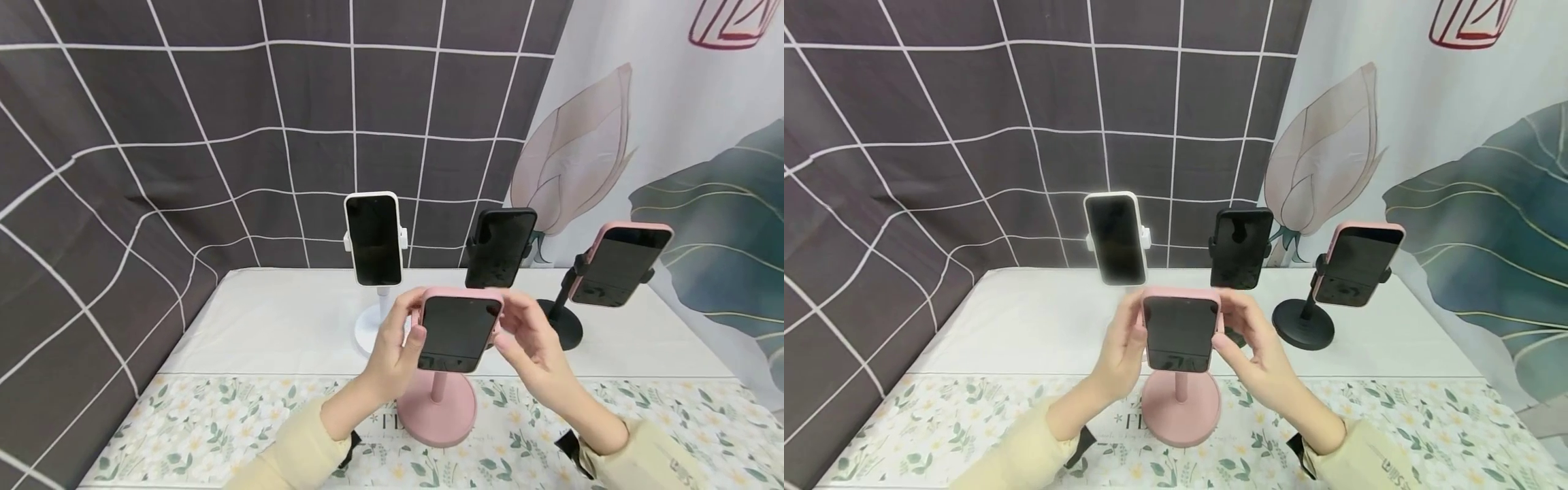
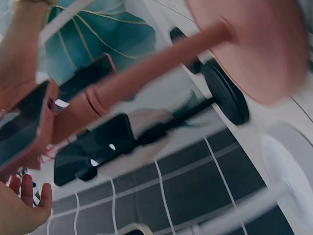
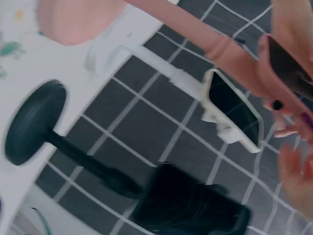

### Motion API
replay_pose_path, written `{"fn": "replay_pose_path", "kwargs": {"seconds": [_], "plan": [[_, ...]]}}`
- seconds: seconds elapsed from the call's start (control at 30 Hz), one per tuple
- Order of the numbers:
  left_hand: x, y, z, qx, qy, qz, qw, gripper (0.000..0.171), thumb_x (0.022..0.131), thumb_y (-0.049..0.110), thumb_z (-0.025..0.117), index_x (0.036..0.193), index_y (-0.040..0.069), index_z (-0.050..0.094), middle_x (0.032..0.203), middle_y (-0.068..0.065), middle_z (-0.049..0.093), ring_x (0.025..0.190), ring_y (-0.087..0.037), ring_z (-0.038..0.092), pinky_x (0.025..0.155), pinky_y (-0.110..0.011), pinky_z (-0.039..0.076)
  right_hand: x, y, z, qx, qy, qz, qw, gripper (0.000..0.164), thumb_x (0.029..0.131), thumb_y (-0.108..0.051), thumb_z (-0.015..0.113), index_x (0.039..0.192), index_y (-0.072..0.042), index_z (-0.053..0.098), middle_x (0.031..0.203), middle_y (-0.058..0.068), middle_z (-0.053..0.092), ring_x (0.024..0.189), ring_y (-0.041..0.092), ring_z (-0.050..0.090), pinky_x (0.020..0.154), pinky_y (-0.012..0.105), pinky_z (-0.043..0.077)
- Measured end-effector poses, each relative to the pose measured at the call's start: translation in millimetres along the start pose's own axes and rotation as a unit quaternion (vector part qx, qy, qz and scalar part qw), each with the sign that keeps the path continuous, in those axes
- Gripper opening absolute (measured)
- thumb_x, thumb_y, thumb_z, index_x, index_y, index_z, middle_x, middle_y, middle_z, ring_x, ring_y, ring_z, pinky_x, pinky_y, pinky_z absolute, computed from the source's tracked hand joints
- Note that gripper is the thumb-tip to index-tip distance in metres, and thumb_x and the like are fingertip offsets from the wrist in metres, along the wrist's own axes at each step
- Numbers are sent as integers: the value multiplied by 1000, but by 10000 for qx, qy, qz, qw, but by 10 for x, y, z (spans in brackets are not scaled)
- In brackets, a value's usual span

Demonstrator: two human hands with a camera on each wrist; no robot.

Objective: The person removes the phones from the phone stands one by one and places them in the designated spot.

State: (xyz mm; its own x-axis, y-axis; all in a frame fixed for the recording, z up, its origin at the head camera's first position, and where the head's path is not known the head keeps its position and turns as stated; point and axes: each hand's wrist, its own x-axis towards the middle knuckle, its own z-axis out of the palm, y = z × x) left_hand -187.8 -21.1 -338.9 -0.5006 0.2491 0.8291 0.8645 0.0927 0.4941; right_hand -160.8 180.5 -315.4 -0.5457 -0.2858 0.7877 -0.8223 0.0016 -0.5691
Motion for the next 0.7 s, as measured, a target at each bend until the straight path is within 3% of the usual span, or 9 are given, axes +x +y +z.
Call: {"fn": "replay_pose_path", "kwargs": {"seconds": [0.1, 0.17, 0.3, 0.4, 0.5, 0.6, 0.7], "plan": [[-40, -61, -120, 527, -132, 0, 9985, 58, 100, 48, 25, 126, -1, 44, 97, -14, 60, 87, -20, 55, 79, -30, 48, 144, -87, 76, -1058, 377, -535, 9922, 42, 97, -16, 50, 128, 11, 39, 133, 4, 48, 122, 13, 46, 101, 22, 37], [-62, -87, -175, 594, -265, -75, 9979, 60, 99, 51, 25, 121, 1, 48, 89, -9, 59, 78, -14, 53, 68, -27, 46, 252, -174, 153, -1967, 596, -901, 9745, 47, 97, -27, 51, 123, 12, 43, 132, 12, 47, 125, 18, 44, 103, 25, 35], [-78, -92, -217, 573, -519, -107, 9969, 60, 96, 57, 27, 109, 4, 50, 73, -3, 52, 62, -8, 45, 52, -20, 37, 400, -337, 362, -3699, 601, -1401, 9165, 40, 98, -36, 46, 118, -2, 55, 128, 24, 46, 129, 33, 39, 108, 43, 32], [-36, -95, -229, 940, -557, 263, 9937, 51, 97, 54, 32, 105, 7, 51, 66, -1, 50, 55, -9, 44, 50, -16, 35, 450, -388, 512, -4687, 454, -1611, 8674, 33, 98, -34, 45, 121, -13, 57, 130, 23, 46, 131, 43, 34, 101, 58, 33], [33, -102, -262, 1557, -536, 714, 9838, 30, 98, 38, 44, 102, 10, 52, 66, 1, 52, 53, -9, 45, 52, -12, 35, 479, -383, 602, -5433, 328, -1562, 8242, 34, 99, -35, 41, 125, -19, 57, 133, 20, 46, 130, 46, 32, 93, 63, 35], [112, -99, -316, 2034, -539, 1099, 9714, 17, 91, 25, 54, 99, 10, 54, 67, 2, 55, 53, -7, 47, 53, -12, 37, 496, -356, 643, -5968, 188, -1299, 7916, 37, 101, -36, 35, 124, -19, 57, 133, 17, 48, 127, 47, 36, 88, 64, 37], [181, -77, -371, 2306, -642, 1370, 9612, 18, 89, 24, 58, 97, 9, 56, 68, 1, 57, 55, -6, 49, 53, -13, 39, 498, -325, 664, -6237, 157, -1146, 7731, 37, 102, -36, 32, 116, -15, 58, 123, 18, 51, 118, 47, 42, 79, 60, 39]]}}
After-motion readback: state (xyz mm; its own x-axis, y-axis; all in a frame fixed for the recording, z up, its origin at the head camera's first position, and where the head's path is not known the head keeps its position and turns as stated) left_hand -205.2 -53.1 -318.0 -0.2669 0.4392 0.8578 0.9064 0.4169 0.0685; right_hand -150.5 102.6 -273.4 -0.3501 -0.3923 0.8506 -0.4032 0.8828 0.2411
